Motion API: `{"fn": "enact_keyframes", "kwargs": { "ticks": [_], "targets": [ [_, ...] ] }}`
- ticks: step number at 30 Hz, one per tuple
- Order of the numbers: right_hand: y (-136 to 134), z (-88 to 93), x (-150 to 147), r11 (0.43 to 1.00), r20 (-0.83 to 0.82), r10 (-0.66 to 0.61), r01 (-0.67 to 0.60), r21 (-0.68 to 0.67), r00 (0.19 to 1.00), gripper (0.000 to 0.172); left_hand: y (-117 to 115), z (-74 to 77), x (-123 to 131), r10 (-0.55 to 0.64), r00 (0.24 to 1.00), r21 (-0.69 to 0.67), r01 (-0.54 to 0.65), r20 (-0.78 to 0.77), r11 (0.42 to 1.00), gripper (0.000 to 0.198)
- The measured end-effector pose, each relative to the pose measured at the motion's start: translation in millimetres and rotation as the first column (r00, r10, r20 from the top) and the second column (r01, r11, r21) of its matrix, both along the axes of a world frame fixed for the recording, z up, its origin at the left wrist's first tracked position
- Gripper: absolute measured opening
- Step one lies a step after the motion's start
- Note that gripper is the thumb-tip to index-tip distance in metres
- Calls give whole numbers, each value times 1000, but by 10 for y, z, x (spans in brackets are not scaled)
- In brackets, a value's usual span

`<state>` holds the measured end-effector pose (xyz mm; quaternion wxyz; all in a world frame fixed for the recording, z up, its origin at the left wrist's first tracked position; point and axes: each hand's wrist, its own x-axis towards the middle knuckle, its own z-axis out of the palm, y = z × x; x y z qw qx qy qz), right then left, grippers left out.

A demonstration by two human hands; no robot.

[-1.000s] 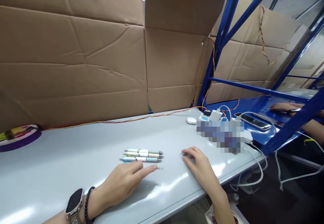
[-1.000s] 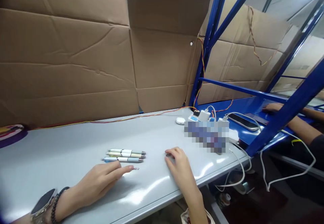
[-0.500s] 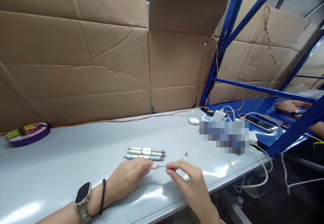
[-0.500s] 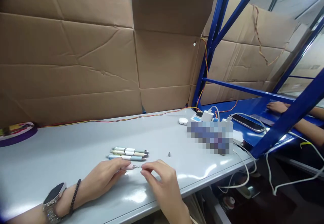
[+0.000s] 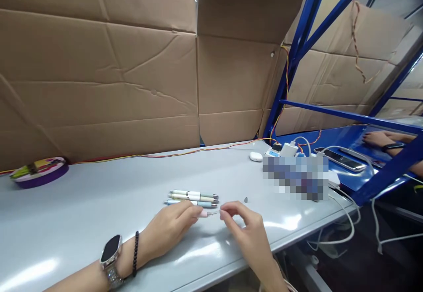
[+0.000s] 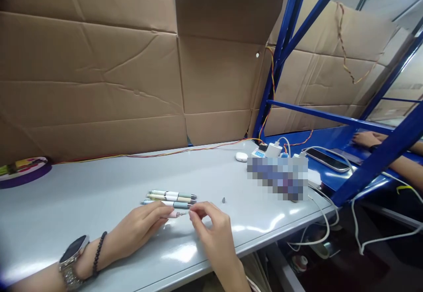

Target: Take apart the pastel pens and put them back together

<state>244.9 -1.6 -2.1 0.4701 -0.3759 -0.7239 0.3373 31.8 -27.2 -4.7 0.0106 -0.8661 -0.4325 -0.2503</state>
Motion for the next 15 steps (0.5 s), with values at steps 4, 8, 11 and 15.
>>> {"fn": "enact_keyframes", "kwargs": {
  "ticks": [4,8,11,15],
  "targets": [
    [52,-9,63,999,51,-49,50,-17,997,13,22,-36,-11,12,1000,28,-12,-5,1000,20],
    [21,-28,33,1000,34,-6,5,24,999,14,28,-31,-12,2,1000,15,-2,3,1000,20],
    [-22,-30,-50,997,9,37,-38,68,999,13,30,-28,-10,-15,1000,4,15,17,1000,21],
    [-45,-24,-139,994,2,79,-79,77,997,14,29,-59,-13,-23,1000,18,23,-4,1000,20]
  ]
}}
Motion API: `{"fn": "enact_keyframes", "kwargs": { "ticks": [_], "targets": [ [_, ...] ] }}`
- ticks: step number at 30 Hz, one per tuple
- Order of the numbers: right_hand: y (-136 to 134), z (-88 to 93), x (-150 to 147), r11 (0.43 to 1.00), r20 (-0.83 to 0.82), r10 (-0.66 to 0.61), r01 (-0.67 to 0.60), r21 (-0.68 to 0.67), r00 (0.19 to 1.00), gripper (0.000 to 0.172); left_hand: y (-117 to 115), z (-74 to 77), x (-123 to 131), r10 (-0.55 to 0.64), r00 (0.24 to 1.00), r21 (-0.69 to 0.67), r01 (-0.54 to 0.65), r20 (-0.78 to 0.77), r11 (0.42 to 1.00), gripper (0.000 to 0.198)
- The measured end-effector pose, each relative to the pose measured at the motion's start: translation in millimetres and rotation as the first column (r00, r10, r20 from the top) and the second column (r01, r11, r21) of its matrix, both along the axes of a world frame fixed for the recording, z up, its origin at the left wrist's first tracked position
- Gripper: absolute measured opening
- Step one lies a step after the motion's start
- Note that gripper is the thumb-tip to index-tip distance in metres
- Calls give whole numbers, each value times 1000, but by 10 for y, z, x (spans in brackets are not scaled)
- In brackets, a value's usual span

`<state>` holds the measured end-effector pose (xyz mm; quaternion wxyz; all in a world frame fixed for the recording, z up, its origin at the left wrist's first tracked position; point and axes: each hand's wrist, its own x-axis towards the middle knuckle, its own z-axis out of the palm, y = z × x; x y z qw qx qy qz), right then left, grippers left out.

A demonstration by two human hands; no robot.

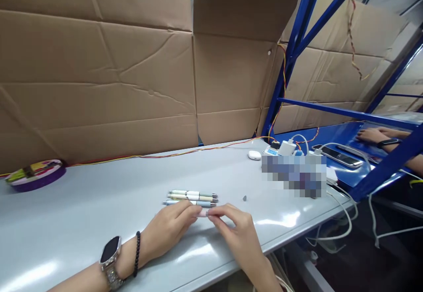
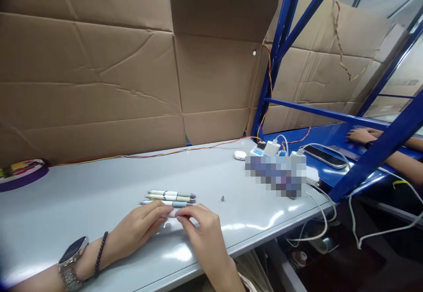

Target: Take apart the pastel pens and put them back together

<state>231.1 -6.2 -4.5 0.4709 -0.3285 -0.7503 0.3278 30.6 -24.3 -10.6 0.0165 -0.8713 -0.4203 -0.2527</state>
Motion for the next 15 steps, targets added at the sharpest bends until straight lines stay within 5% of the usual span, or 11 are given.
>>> {"fn": "enact_keyframes", "kwargs": {
  "ticks": [7,11,15],
  "targets": [
    [145,-84,107,995,227,-91,95,-6,970,22,67,140,-45,48,999,35,-48,20,998,25],
    [226,-78,90,984,455,-175,150,93,873,14,318,282,-150,152,988,-122,-150,14,981,28],
    [250,-40,-20,975,566,-224,184,129,794,10,684,261,-224,67,995,-254,-84,-74,963,27]
  ]
}}
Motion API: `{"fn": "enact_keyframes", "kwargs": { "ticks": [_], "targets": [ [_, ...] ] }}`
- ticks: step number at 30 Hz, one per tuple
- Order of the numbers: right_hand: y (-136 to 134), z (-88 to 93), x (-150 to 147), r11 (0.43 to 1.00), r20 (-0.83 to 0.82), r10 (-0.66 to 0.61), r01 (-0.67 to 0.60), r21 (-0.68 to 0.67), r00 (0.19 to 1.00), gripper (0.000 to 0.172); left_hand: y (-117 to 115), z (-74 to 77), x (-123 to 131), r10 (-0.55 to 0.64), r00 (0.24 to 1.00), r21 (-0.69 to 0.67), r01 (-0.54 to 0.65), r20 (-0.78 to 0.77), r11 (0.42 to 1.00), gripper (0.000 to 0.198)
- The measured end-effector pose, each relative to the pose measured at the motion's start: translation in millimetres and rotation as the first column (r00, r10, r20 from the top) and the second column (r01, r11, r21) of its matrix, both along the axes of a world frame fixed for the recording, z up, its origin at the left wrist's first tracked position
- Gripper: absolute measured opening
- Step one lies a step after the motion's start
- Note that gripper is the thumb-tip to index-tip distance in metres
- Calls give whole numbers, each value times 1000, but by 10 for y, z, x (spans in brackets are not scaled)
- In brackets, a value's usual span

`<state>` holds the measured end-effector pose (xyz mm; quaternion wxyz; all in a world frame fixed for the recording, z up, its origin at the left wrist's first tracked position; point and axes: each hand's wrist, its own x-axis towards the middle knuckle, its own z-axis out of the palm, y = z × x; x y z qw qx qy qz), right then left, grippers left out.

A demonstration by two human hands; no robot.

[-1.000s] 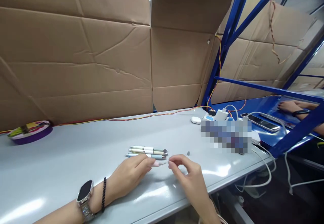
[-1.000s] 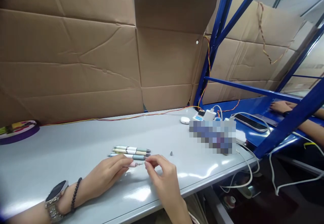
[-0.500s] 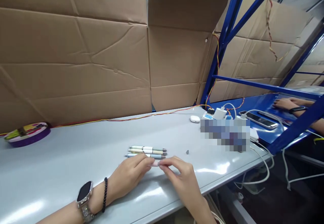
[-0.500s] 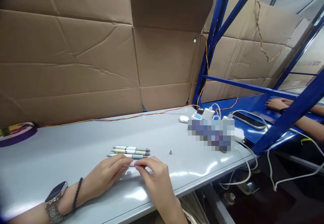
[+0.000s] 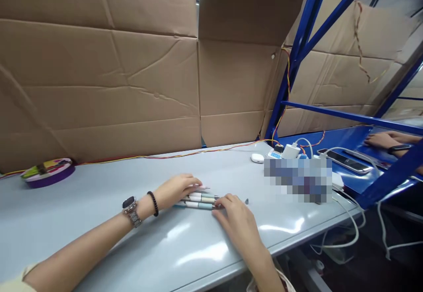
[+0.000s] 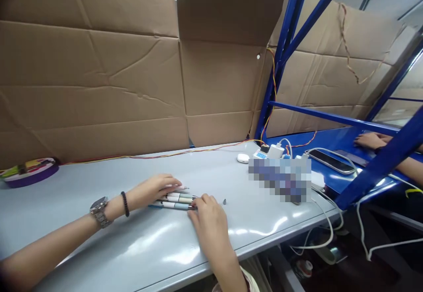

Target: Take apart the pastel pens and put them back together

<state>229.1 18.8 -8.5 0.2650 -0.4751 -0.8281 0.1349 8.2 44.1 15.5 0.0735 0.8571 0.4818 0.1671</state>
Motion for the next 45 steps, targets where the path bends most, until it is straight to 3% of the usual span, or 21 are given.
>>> {"fn": "enact_keyframes", "kwargs": {
  "ticks": [3,6,9,11,14,17,21,25,28,32,39,42,45],
  "targets": [
    [11,0,-41,999,8,15,-15,38,1000,11,197,-36,8,-37,999,-30,37,-11,999,26],
    [-4,-13,-4,996,-36,82,-81,32,996,11,196,-10,66,-37,999,-32,37,1,999,28],
    [-64,-26,87,988,-126,147,-152,-23,981,9,-63,25,165,-6,1000,32,5,26,999,30],
    [-119,-39,142,982,-193,164,-178,-59,967,11,-328,8,234,-53,998,88,56,-35,995,26],
    [-188,-71,169,983,-250,152,-172,-59,956,25,-678,-80,294,-15,991,236,46,-132,971,33],
    [-213,-104,142,991,-263,123,-132,-15,957,37,-810,-174,294,55,991,260,-22,-122,965,26],
    [-197,-109,142,988,-310,123,-147,-53,943,35,-749,-239,256,31,996,213,-13,-81,977,33],
    [-189,-87,181,968,-398,115,-192,-159,910,11,-713,-251,244,42,998,140,-35,-47,990,32],
    [-193,-90,159,971,-350,93,-162,-174,932,17,-730,-238,253,27,998,88,-23,-51,996,33],
    [-199,-107,117,987,-256,74,-108,-122,964,38,-752,-206,259,-1,999,39,3,-46,999,32],
    [-214,-70,196,942,-441,143,-258,-213,886,10,-761,-178,249,-36,996,43,40,-78,998,29],
    [-223,-100,150,968,-333,103,-171,-182,937,14,-751,-186,244,-34,996,71,40,-79,997,31],
    [-226,-145,90,995,-206,53,-69,-72,977,33,-744,-195,253,-27,997,98,34,-69,995,29]
  ]
}}
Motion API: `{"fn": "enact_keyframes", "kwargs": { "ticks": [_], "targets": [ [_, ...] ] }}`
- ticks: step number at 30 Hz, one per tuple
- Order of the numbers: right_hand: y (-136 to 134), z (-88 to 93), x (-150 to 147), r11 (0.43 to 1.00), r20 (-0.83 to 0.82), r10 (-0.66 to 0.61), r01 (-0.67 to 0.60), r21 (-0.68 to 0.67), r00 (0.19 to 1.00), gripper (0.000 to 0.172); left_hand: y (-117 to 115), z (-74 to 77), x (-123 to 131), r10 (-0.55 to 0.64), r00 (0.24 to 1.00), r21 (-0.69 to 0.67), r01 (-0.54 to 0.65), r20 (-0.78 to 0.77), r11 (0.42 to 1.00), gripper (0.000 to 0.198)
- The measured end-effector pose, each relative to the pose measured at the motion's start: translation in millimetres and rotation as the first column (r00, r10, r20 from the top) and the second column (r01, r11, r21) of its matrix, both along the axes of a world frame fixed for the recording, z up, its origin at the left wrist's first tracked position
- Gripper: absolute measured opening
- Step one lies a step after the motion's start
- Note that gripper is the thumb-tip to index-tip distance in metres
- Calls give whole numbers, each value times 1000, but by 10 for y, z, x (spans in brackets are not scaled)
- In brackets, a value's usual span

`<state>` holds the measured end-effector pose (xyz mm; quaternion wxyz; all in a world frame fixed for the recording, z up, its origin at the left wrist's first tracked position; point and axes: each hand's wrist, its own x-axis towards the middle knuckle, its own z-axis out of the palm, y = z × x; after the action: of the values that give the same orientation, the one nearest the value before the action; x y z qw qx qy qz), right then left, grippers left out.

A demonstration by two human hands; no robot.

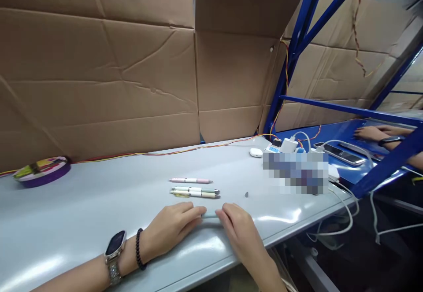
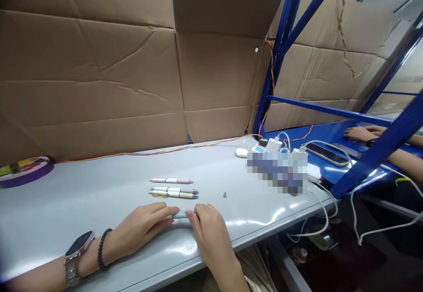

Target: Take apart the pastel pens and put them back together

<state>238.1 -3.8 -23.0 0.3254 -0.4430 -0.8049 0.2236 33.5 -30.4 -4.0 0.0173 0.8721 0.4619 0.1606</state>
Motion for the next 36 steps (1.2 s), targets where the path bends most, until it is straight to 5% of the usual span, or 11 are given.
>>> {"fn": "enact_keyframes", "kwargs": {
  "ticks": [3,9,16,22,30,36],
  "targets": [
    [3,-10,3,1000,-33,25,-25,-3,999,33,10,-18,22,5,1000,53,-6,4,999,31],
    [-5,27,78,986,-256,82,-117,-122,963,8,20,-67,30,37,999,80,-40,31,996,35],
    [-20,61,77,978,-243,80,-123,-167,967,23,2,-48,25,21,999,22,-22,42,1000,33],
    [3,35,117,979,-342,46,-110,-172,939,13,5,-33,29,24,999,-34,-23,36,999,27],
    [-15,69,136,956,-451,47,-170,-237,891,9,-4,-17,11,-131,984,106,145,-123,984,42],
    [-51,82,110,958,-459,76,-192,-213,885,9,0,-38,12,-137,974,172,168,-179,971,41]
  ]
}}
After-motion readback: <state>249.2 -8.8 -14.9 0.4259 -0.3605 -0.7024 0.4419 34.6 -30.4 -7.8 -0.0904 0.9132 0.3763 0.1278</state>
